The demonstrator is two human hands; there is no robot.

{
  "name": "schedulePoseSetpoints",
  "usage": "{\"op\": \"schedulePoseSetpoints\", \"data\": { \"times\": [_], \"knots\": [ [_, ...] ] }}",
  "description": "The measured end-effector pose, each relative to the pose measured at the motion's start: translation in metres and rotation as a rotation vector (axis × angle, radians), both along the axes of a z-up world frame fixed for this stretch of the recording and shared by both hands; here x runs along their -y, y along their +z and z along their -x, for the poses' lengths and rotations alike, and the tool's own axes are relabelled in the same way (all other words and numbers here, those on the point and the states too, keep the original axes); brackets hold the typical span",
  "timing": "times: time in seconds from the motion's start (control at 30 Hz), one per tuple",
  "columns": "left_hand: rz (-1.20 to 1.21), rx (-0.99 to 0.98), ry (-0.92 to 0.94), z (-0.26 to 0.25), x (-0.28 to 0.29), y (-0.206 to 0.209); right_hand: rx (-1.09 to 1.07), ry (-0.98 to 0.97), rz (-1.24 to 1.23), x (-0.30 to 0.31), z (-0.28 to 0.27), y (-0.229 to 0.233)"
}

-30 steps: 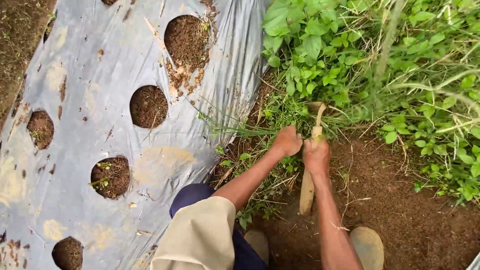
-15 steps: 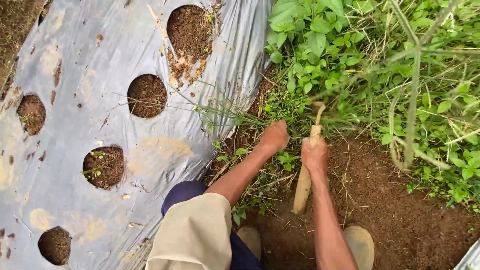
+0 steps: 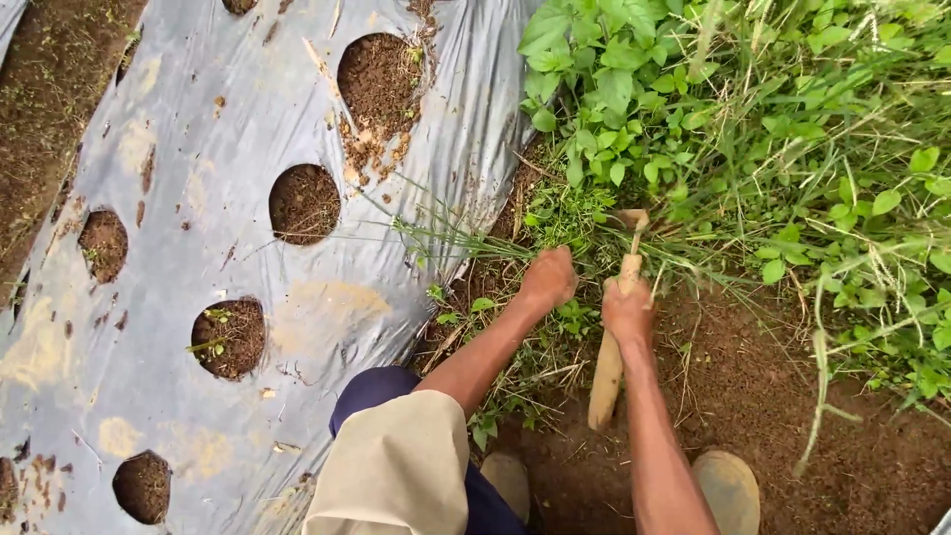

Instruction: Using a hand hoe and hands to remove weeds from a garden bed covered with plastic mulch.

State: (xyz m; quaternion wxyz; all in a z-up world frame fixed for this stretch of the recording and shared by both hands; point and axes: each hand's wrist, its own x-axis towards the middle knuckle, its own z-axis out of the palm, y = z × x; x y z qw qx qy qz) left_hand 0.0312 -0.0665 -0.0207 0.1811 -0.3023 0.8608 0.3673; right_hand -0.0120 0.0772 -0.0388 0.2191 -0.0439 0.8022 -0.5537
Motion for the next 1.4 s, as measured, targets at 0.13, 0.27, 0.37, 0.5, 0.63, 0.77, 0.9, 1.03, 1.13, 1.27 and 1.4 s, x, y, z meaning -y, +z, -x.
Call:
{"op": "schedulePoseSetpoints", "data": {
  "times": [0.13,0.27,0.37,0.5,0.63,0.77,0.9,1.03,1.13,1.27,1.4],
  "knots": [
    [-0.052,0.068,0.021,0.003,0.001,-0.004,0.046,0.039,-0.055,-0.005,0.013,-0.026],
    [-0.105,0.063,0.068,0.000,0.002,-0.003,0.027,-0.096,0.107,0.002,0.019,0.049],
    [-0.113,0.058,0.110,-0.008,0.006,-0.003,0.088,-0.193,0.247,0.003,0.028,0.047],
    [-0.073,0.053,0.069,-0.009,-0.012,0.038,0.188,-0.182,0.266,-0.005,0.017,0.002],
    [-0.133,0.016,0.092,-0.017,-0.031,0.046,0.390,-0.092,0.171,-0.011,0.001,-0.026],
    [-0.098,0.108,0.044,-0.028,-0.042,0.075,0.425,-0.109,0.144,-0.007,0.004,-0.026],
    [-0.059,0.304,-0.102,-0.035,-0.048,0.124,0.404,-0.100,0.115,-0.007,0.015,-0.016],
    [-0.041,0.139,-0.194,-0.023,-0.043,0.135,0.387,-0.131,0.132,-0.013,0.020,-0.011],
    [-0.005,0.116,-0.129,0.001,-0.031,0.141,0.396,-0.129,0.202,-0.009,0.025,-0.005],
    [0.469,-0.133,-0.136,0.033,-0.007,0.142,0.423,-0.081,0.298,-0.001,0.029,-0.001],
    [0.551,-0.217,-0.242,0.039,0.017,0.089,0.481,-0.024,0.311,0.010,0.021,0.018]
  ]
}}
